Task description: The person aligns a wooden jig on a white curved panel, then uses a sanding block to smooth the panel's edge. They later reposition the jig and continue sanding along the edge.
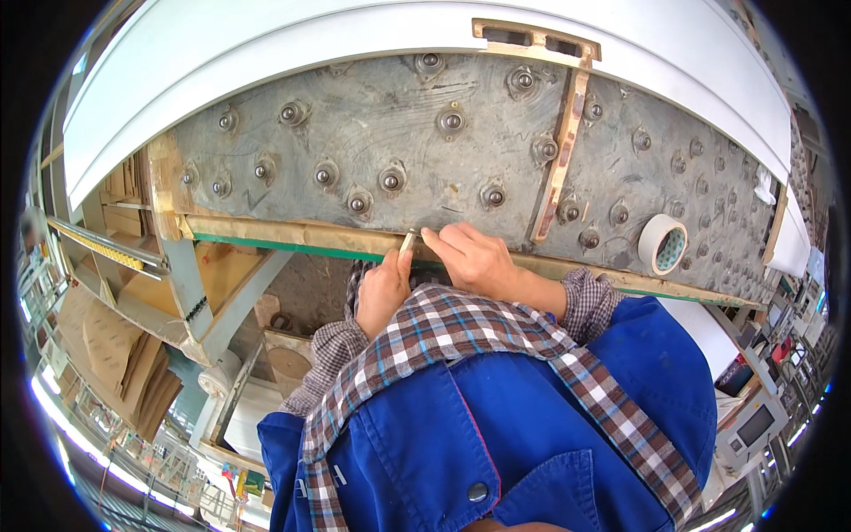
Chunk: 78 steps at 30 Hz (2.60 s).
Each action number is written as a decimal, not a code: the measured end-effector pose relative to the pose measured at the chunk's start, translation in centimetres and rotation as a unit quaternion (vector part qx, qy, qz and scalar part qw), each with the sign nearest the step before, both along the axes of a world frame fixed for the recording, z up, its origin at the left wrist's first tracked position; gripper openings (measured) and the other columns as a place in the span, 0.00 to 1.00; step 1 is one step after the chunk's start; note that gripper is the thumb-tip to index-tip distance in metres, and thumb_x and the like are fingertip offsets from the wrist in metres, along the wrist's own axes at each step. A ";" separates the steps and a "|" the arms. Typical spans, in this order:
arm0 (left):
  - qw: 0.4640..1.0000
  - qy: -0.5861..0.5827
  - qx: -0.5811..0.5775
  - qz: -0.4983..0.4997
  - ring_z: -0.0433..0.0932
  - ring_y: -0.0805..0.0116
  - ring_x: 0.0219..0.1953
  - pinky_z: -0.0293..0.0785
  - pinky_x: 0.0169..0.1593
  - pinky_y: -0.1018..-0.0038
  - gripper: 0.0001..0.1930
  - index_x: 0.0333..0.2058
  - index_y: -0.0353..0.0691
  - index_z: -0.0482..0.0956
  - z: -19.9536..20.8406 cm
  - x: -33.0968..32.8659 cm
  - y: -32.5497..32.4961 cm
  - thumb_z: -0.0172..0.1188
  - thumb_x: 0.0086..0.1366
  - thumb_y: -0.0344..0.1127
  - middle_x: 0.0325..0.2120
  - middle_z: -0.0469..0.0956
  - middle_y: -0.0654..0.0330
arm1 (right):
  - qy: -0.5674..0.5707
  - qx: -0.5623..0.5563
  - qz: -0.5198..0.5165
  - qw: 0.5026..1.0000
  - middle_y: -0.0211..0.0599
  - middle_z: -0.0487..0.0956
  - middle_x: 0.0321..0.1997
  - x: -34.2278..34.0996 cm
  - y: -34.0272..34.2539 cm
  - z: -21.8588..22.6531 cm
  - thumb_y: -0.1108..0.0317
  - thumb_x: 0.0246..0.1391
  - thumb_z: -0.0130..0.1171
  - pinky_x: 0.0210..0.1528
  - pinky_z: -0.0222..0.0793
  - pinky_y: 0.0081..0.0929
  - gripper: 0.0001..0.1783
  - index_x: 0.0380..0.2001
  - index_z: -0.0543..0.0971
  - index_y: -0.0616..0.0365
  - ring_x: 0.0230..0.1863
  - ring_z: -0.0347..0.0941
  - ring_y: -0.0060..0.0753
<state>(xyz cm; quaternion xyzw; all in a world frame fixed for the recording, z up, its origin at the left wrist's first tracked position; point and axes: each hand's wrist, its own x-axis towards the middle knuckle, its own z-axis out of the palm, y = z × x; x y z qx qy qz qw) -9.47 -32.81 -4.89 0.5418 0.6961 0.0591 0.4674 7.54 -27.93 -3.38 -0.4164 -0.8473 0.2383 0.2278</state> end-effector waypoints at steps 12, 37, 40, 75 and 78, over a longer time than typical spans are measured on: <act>0.996 -0.080 0.040 0.003 0.71 0.38 0.22 0.65 0.23 0.50 0.16 0.25 0.39 0.68 0.0 0.1 -0.3 0.45 0.65 0.45 0.16 0.71 0.41 | 0.024 -0.018 -0.015 0.999 0.32 0.70 0.27 -0.3 -0.2 -0.9 0.72 0.39 0.54 0.21 0.69 0.24 0.20 0.41 0.74 0.62 0.30 0.70 0.31; 0.813 -0.455 -0.319 0.172 0.45 0.85 0.11 0.40 0.14 0.84 0.20 0.26 0.42 0.65 -0.1 -3.2 2.2 0.38 0.68 0.51 0.10 0.53 0.75 | 0.048 -0.024 -0.017 0.998 0.27 0.68 0.23 1.4 -0.3 -0.3 0.77 0.33 0.57 0.18 0.66 0.22 0.21 0.38 0.76 0.60 0.26 0.67 0.27; 0.804 -0.465 -0.328 0.172 0.45 0.85 0.11 0.40 0.14 0.84 0.20 0.26 0.42 0.65 -0.1 -3.3 2.3 0.38 0.68 0.51 0.10 0.52 0.75 | 0.049 -0.037 -0.020 0.998 0.26 0.67 0.23 1.5 -0.3 -0.4 0.76 0.32 0.56 0.19 0.66 0.22 0.21 0.38 0.76 0.59 0.26 0.67 0.26; 0.867 -0.382 -0.207 0.245 0.52 0.84 0.14 0.48 0.18 0.84 0.21 0.27 0.36 0.69 0.3 -1.6 0.8 0.43 0.67 0.50 0.10 0.56 0.72 | 0.052 0.010 -0.092 0.994 0.31 0.69 0.26 -0.4 0.7 -0.6 0.71 0.39 0.58 0.24 0.69 0.28 0.15 0.35 0.75 0.56 0.31 0.69 0.32; 0.874 -0.378 -0.193 0.238 0.53 0.84 0.14 0.50 0.18 0.84 0.19 0.29 0.37 0.68 0.5 -1.6 0.8 0.44 0.67 0.48 0.12 0.57 0.72 | 0.037 -0.006 -0.104 0.994 0.30 0.68 0.26 -0.2 0.3 -0.5 0.70 0.40 0.60 0.24 0.68 0.28 0.15 0.35 0.75 0.53 0.31 0.69 0.31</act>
